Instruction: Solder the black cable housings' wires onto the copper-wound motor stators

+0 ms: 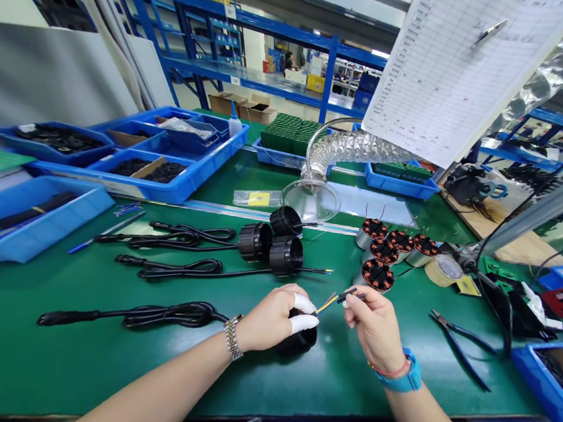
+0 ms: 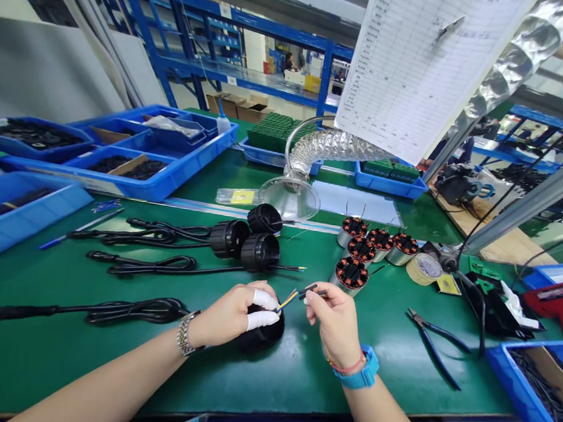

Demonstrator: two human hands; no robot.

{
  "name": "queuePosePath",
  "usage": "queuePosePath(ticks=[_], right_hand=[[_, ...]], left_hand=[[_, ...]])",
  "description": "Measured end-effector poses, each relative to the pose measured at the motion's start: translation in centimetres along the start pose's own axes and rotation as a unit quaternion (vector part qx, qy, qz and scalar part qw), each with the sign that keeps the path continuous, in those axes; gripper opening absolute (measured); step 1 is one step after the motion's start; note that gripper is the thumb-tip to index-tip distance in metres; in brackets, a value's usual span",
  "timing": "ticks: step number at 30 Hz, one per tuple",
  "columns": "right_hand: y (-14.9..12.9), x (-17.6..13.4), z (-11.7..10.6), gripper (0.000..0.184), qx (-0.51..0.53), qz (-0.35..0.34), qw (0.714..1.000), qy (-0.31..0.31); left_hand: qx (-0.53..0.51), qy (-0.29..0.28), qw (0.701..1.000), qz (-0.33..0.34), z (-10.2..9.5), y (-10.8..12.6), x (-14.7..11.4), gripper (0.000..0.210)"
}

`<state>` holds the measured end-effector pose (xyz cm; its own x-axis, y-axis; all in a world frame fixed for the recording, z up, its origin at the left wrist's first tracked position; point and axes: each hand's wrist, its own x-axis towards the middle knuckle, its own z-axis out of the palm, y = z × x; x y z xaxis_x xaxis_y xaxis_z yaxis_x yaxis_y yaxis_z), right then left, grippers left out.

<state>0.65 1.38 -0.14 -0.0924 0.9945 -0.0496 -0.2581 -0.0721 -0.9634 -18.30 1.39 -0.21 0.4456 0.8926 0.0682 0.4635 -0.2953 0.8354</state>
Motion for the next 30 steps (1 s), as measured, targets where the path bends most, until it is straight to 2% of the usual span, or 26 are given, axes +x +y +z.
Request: queuePosePath(ticks=[6, 14, 17, 20, 22, 25, 30], right_hand=[[-0.2, 0.0, -0.2, 0.017, -0.042, 0.030, 0.998, -0.022], [0.8, -0.6, 1.0, 0.020, -0.145, 0.081, 0.984, -0.066], [0.7, -0.4, 0.3, 0.018, -0.140, 0.050, 0.987, -0.066], [0.0, 0.2, -0.8, 0.017, -0.080, 0.004, 0.996, -0.033], [-0.4, 0.6, -1.2, 0.019, -0.032, 0.002, 0.999, -0.017], [-0.8, 1.1, -1.0, 0.018, 0.002, -0.005, 1.000, -0.006], [-0.9, 1.4, 0.0, 0.017, -0.020, -0.039, 0.999, -0.023]], left_hand=[[0.002, 0.006, 1.000, -0.001, 0.1, 0.0, -0.1, 0.010], [0.011, 0.018, 1.000, 0.007, 0.3, -0.3, -0.1, 0.012], [0.015, 0.004, 1.000, 0.007, 0.0, -0.2, -0.1, 0.014], [0.019, -0.036, 0.999, 0.014, -0.5, -0.1, 0.0, 0.019], [0.021, -0.065, 0.997, 0.022, -0.8, 0.0, 0.1, 0.024], [0.016, -0.094, 0.995, 0.037, -1.1, -0.1, 0.1, 0.029], [0.003, -0.123, 0.992, 0.036, -1.4, -0.1, 0.1, 0.032]])
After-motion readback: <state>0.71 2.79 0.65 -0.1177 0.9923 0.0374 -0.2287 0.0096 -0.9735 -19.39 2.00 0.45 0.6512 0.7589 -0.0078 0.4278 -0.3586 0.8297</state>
